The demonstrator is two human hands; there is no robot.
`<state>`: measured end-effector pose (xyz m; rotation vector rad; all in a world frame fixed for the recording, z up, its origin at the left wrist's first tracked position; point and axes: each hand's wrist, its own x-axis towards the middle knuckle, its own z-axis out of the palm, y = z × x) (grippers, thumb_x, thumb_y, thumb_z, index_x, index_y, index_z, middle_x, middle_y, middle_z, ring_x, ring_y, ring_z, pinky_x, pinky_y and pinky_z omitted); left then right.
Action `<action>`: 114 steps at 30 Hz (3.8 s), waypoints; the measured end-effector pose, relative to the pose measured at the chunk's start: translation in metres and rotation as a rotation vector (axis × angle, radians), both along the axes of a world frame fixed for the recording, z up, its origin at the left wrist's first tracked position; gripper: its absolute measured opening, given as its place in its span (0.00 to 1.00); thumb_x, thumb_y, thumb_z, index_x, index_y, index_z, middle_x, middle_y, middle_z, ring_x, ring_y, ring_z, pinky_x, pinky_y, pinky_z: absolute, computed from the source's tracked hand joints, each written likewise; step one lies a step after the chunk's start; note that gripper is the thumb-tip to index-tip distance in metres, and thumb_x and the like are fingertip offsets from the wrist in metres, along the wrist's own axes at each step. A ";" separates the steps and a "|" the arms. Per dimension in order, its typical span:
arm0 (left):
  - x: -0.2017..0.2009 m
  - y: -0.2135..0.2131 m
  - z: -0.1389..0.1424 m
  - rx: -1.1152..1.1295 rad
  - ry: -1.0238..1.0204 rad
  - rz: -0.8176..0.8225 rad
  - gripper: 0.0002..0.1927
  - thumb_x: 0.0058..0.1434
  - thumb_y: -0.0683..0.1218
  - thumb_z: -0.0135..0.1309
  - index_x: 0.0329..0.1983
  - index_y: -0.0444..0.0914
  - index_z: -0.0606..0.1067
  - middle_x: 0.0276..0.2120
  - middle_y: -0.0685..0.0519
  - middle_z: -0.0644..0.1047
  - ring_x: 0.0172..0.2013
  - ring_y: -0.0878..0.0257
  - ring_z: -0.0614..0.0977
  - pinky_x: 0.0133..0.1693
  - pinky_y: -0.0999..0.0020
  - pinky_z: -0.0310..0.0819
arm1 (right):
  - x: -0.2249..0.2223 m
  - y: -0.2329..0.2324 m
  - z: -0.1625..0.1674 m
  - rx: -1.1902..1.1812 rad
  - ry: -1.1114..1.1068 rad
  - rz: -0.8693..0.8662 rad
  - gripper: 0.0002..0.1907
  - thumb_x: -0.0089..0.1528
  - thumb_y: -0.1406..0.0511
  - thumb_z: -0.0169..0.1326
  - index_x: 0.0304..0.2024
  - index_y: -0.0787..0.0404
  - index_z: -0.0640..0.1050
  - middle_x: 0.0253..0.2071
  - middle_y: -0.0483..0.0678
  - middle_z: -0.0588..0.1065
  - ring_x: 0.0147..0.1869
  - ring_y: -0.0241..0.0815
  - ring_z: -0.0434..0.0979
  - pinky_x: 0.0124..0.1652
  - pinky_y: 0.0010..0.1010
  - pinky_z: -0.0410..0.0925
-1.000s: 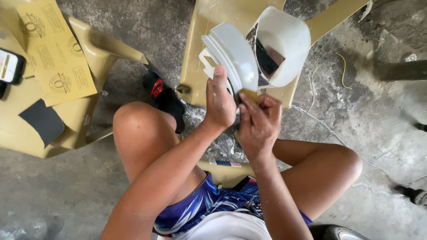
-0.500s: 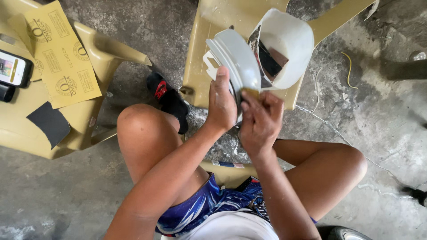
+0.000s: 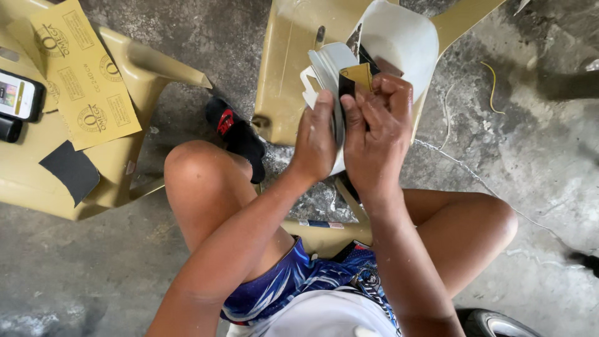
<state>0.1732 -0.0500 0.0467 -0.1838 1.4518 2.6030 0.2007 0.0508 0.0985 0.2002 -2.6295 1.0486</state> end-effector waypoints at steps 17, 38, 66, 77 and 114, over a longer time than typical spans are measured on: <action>-0.010 -0.002 0.002 0.129 -0.097 0.025 0.31 0.76 0.63 0.32 0.45 0.33 0.76 0.34 0.53 0.78 0.33 0.68 0.77 0.36 0.71 0.73 | -0.002 -0.003 0.014 0.051 -0.037 -0.016 0.08 0.67 0.72 0.59 0.47 0.70 0.82 0.45 0.59 0.70 0.50 0.51 0.74 0.44 0.40 0.71; -0.012 -0.002 -0.002 0.002 -0.069 -0.019 0.31 0.76 0.61 0.31 0.44 0.33 0.76 0.35 0.52 0.79 0.36 0.64 0.78 0.42 0.65 0.73 | 0.013 -0.001 0.015 -0.012 -0.048 -0.017 0.07 0.67 0.73 0.56 0.46 0.71 0.81 0.50 0.59 0.72 0.46 0.51 0.77 0.42 0.39 0.71; -0.015 -0.001 -0.006 0.199 -0.142 0.038 0.28 0.77 0.57 0.30 0.53 0.30 0.73 0.44 0.46 0.79 0.43 0.61 0.80 0.50 0.63 0.74 | 0.014 -0.002 0.003 0.075 -0.094 -0.030 0.03 0.66 0.73 0.60 0.42 0.68 0.83 0.50 0.58 0.74 0.43 0.47 0.79 0.38 0.39 0.72; -0.017 -0.003 -0.002 0.179 -0.270 0.054 0.28 0.74 0.59 0.29 0.48 0.35 0.74 0.36 0.51 0.80 0.34 0.64 0.80 0.40 0.67 0.76 | 0.030 -0.004 0.006 0.043 -0.089 -0.016 0.10 0.65 0.73 0.58 0.48 0.67 0.85 0.51 0.58 0.74 0.40 0.43 0.77 0.37 0.35 0.73; -0.016 0.006 -0.025 0.244 -0.288 0.204 0.33 0.77 0.61 0.32 0.53 0.27 0.73 0.44 0.41 0.79 0.41 0.55 0.81 0.47 0.59 0.76 | 0.020 -0.002 -0.024 0.117 -0.073 -0.024 0.21 0.63 0.78 0.56 0.57 0.59 0.83 0.46 0.56 0.70 0.45 0.51 0.75 0.43 0.41 0.71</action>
